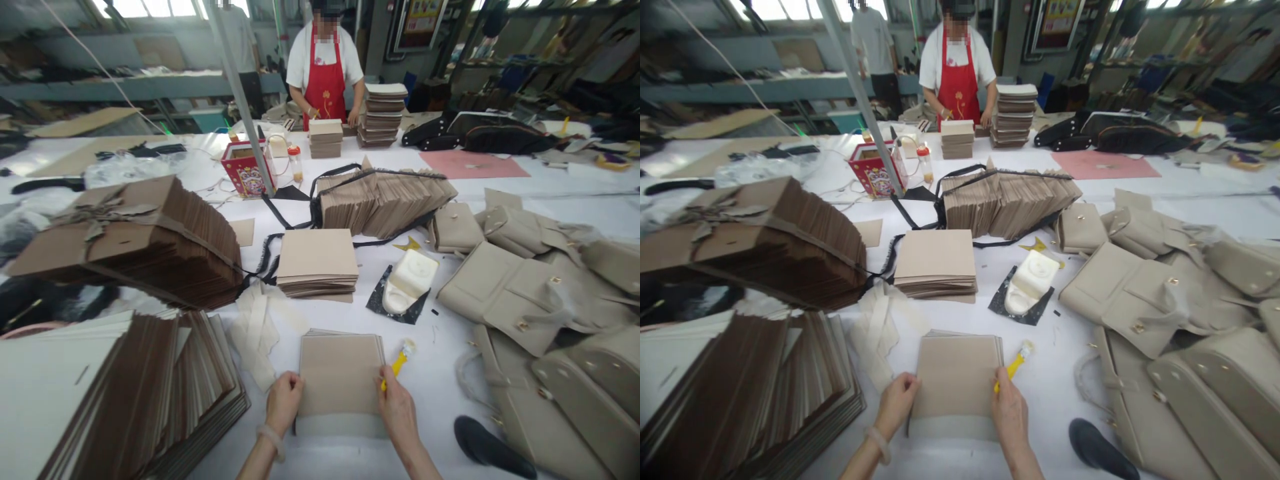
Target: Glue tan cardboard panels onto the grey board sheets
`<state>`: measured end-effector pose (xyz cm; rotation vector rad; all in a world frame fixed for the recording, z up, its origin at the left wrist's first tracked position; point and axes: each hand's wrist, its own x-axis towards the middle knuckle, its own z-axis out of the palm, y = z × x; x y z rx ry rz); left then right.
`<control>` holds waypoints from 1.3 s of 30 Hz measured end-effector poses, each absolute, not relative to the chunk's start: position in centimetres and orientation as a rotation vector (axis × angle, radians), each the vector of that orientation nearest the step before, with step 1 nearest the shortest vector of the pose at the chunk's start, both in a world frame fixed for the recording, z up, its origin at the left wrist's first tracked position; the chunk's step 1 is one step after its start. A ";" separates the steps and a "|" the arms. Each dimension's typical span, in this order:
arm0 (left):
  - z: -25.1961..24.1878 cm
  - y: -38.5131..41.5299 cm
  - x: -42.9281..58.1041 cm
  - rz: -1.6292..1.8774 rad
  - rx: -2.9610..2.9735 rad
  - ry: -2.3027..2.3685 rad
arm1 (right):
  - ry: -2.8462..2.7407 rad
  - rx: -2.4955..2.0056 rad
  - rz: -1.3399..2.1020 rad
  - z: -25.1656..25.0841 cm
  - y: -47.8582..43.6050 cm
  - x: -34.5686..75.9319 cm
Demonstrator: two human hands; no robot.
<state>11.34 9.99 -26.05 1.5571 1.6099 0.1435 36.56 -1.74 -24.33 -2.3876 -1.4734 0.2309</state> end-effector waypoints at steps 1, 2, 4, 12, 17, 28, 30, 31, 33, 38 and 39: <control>-26.0 10.0 11.4 0.147 1.556 1.616 | -1.477 -2.396 0.227 -24.4 -1.8 36.6; -26.1 10.0 11.5 0.149 1.556 1.622 | -1.483 -2.405 0.230 -24.4 -1.8 36.7; -26.0 10.0 11.6 0.148 1.561 1.637 | -1.501 -2.428 0.254 -24.6 -1.8 36.9; -23.3 9.9 11.8 0.252 1.767 1.714 | -1.501 -2.496 0.408 -25.2 -2.0 37.5; -23.3 8.6 14.3 0.283 2.251 1.212 | -1.521 -2.514 0.380 -24.8 -1.9 37.5; -23.8 5.9 17.8 0.092 2.282 1.178 | -1.759 -2.553 0.246 -22.1 -2.4 38.7; -24.0 6.0 17.8 0.107 2.297 1.169 | -1.847 -2.598 0.078 -19.3 -2.5 39.9; -24.0 5.9 17.8 0.117 2.307 1.165 | -1.875 -2.601 -0.001 -17.7 -2.3 40.5; -24.1 5.9 17.8 0.138 2.319 1.159 | -1.888 -2.526 -0.060 -14.3 -1.4 41.2; -24.4 5.7 17.7 0.174 2.313 1.146 | -1.712 -2.113 0.457 -9.7 3.8 38.2; -24.6 5.7 17.7 0.189 2.314 1.145 | -1.706 -2.042 0.608 -9.7 5.1 36.9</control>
